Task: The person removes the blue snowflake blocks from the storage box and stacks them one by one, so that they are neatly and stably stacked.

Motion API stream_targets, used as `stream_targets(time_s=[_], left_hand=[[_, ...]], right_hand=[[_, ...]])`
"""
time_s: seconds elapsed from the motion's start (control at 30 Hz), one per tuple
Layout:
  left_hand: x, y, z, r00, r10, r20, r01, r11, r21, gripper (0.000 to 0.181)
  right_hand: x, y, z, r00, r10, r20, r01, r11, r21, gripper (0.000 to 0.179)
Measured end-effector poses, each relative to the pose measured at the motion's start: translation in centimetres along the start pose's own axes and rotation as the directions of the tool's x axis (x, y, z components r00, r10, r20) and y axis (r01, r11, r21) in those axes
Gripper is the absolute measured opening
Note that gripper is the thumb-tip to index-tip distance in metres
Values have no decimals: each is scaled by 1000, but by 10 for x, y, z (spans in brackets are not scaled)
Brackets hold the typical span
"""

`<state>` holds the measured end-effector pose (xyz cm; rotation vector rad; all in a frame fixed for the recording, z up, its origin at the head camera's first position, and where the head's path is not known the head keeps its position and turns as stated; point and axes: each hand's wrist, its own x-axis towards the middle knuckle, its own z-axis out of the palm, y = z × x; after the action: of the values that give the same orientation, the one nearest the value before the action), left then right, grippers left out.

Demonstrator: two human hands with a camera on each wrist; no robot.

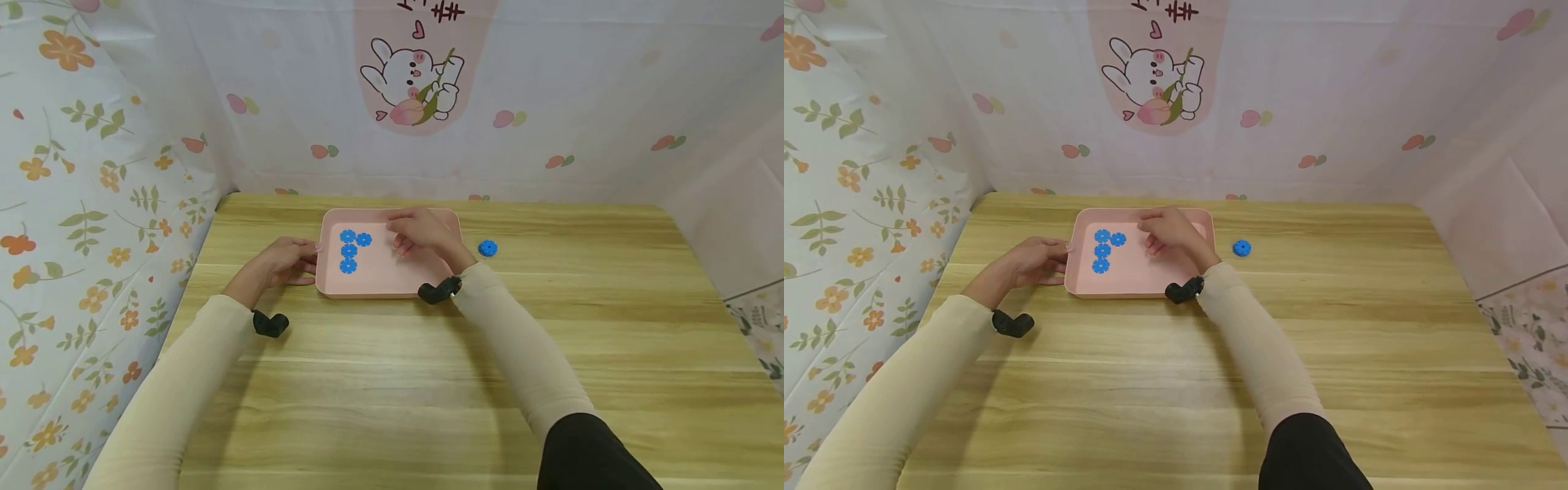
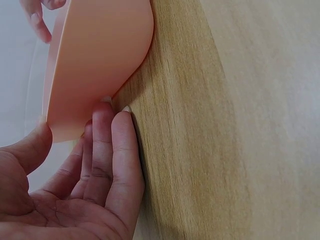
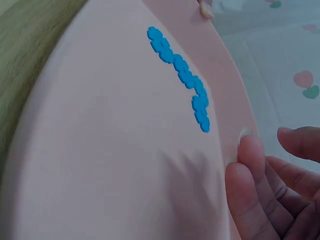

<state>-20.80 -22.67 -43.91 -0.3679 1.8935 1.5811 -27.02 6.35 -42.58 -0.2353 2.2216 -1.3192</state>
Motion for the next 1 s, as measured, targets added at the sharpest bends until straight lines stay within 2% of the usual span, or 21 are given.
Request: stream_targets(time_s=[0.2,0.37,0.6,0.77,0.87,1.0], left_hand=[[0,0,-1,1000,3,2,-3,1000,-1,48],[0,0,-1,1000,4,5,-4,1000,-3,48],[0,0,-1,1000,5,4,-5,1000,1,47],[0,0,-1,1000,6,7,-6,1000,3,48],[0,0,-1,1000,4,4,-4,1000,3,48],[0,0,-1,1000,3,4,-3,1000,5,48]], right_hand=[[8,-1,12,999,-1,49,0,1000,16,44],[12,-1,21,992,19,125,-22,999,26,43],[16,-1,29,975,41,217,-32,999,-43,47],[20,1,33,955,81,285,-65,996,-64,51],[21,2,35,949,98,300,-78,994,-77,54],[19,1,36,952,102,290,-78,993,-94,53]])
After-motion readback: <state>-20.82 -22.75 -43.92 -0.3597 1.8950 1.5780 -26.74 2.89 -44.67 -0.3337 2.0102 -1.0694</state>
